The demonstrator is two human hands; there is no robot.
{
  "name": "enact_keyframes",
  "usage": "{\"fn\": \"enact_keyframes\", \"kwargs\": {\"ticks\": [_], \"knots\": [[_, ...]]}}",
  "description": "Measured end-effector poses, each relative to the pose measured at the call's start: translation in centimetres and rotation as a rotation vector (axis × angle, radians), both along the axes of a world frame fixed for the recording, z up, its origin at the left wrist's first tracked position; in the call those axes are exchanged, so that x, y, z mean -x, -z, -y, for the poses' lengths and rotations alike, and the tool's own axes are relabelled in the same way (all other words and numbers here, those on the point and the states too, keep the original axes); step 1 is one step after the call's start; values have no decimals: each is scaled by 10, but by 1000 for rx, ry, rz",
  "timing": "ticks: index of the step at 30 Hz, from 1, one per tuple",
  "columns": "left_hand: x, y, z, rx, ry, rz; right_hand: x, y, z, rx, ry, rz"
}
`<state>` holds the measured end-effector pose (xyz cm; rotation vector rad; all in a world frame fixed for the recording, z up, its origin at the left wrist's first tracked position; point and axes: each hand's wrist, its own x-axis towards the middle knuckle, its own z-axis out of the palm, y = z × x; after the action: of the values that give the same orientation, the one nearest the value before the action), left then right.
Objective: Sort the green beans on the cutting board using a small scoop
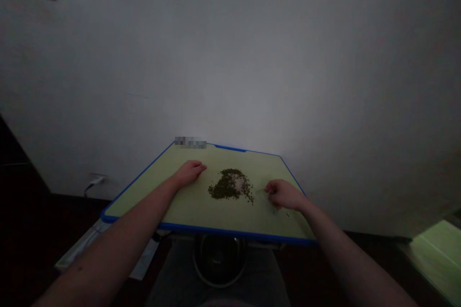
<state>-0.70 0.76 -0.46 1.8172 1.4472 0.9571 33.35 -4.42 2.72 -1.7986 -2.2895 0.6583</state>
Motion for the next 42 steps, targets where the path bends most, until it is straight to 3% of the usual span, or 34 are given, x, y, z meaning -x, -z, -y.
{"fn": "enact_keyframes", "kwargs": {"ticks": [7,15,25,30,36,42], "knots": [[-1,3,-4,-26,-10,-32,-10,0,-14,-178,119,-21],[-4,-1,-1,21,-2,11,9,-3,-45,-178,159,31],[-3,2,-1,6,4,16,17,6,-8,-104,71,-38],[-3,2,-2,16,6,23,1,5,7,-78,79,-134],[-3,5,-4,33,10,48,-21,11,23,-248,104,-155],[-5,3,-3,7,26,25,-13,17,28,-277,57,-141]]}}
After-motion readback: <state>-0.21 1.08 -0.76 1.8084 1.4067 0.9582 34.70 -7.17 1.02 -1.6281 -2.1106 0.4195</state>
